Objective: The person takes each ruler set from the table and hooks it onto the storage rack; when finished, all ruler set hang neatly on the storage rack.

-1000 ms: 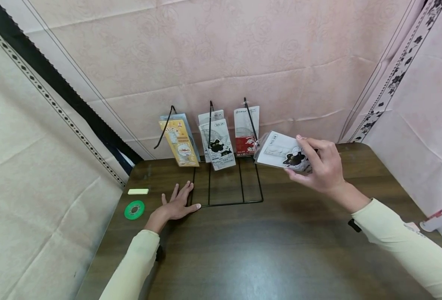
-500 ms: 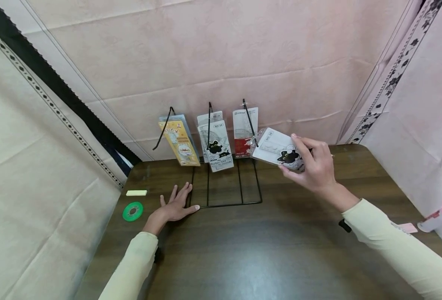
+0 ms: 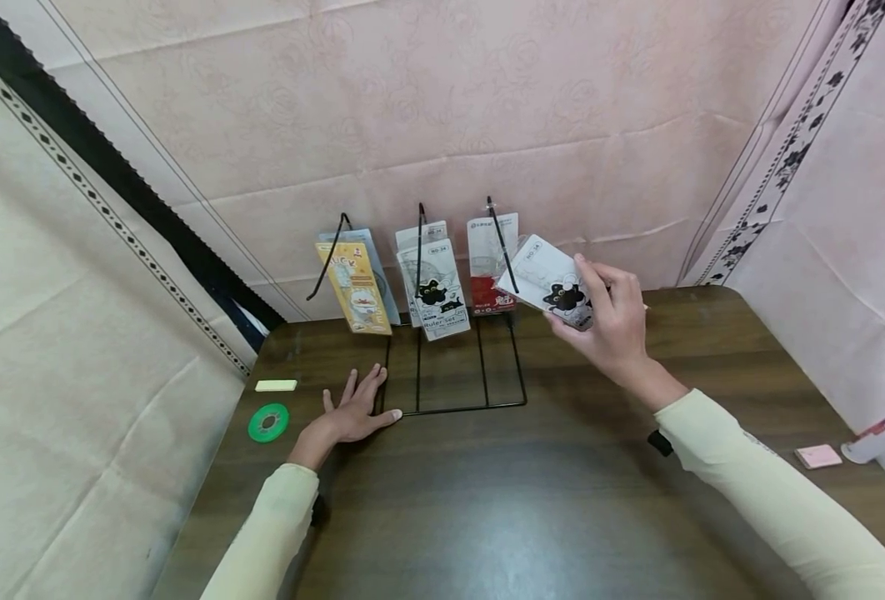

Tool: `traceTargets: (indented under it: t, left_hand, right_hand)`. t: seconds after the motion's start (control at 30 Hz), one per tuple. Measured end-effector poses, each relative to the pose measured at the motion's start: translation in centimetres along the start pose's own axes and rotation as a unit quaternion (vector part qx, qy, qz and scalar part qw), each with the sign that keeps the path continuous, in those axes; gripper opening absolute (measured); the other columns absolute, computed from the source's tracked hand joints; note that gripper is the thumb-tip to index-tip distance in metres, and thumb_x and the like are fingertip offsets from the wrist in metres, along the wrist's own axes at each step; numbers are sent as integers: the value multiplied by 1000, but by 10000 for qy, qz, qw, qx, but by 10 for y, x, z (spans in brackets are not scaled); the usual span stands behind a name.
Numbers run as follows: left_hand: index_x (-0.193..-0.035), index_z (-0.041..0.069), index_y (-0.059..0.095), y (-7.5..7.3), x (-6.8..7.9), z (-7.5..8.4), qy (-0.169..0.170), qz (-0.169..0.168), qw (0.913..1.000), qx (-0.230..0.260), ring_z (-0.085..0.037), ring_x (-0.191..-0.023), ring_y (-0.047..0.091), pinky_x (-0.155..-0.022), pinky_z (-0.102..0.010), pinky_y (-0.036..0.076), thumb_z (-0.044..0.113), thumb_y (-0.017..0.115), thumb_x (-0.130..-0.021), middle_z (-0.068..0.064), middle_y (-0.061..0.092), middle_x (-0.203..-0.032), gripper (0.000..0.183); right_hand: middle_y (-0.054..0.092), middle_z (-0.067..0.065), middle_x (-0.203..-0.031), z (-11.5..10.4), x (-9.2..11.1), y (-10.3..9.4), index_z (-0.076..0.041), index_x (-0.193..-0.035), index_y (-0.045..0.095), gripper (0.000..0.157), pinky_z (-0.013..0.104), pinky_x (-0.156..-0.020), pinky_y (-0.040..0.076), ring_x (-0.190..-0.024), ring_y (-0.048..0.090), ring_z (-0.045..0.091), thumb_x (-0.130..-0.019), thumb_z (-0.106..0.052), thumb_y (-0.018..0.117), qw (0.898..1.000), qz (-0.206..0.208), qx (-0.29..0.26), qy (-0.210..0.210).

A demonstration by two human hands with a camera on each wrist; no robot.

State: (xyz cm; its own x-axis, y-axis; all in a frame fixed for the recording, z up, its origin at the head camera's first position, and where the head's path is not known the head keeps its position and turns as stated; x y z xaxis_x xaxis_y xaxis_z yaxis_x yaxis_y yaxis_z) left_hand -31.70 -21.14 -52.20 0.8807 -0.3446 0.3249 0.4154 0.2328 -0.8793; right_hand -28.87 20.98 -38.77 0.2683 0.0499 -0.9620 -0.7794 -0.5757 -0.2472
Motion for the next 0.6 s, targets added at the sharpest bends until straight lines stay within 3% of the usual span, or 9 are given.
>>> traceTargets:
  t: [0.3, 0.6]
  left_hand:
    - [-155, 34, -2, 6, -8, -12, -128, -47, 9999, -2, -28, -150, -20, -105, -74, -15, 70, 42, -90, 12, -16, -162, 87]
    - [-156, 29, 3, 1, 1, -1, -66, 68, 9999, -75, -32, -151, -14, -105, -76, -11, 65, 45, -92, 6, -10, -164, 85]
  right_hand:
    - [56, 19, -119, 0, 0, 27, -16, -142, 49, 87, 45, -82, 43, -100, 52, 36, -66, -43, 81, 9974, -213, 192, 656]
    - [53, 18, -125, 2, 0, 46, -14, -143, 47, 88, 44, -90, 44, -110, 50, 34, -66, -40, 81, 9934, -302, 96, 1106]
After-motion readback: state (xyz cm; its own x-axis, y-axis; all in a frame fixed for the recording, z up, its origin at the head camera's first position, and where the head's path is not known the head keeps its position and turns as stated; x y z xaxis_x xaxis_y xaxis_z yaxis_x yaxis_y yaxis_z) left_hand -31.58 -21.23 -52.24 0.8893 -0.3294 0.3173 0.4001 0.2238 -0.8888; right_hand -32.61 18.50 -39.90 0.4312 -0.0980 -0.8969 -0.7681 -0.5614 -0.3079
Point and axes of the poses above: each hand's wrist, its own x-axis away from the middle knuckle, its own y-axis out of the palm, z = x × y, the point moved 4 cm from there along -x, towards the middle knuckle
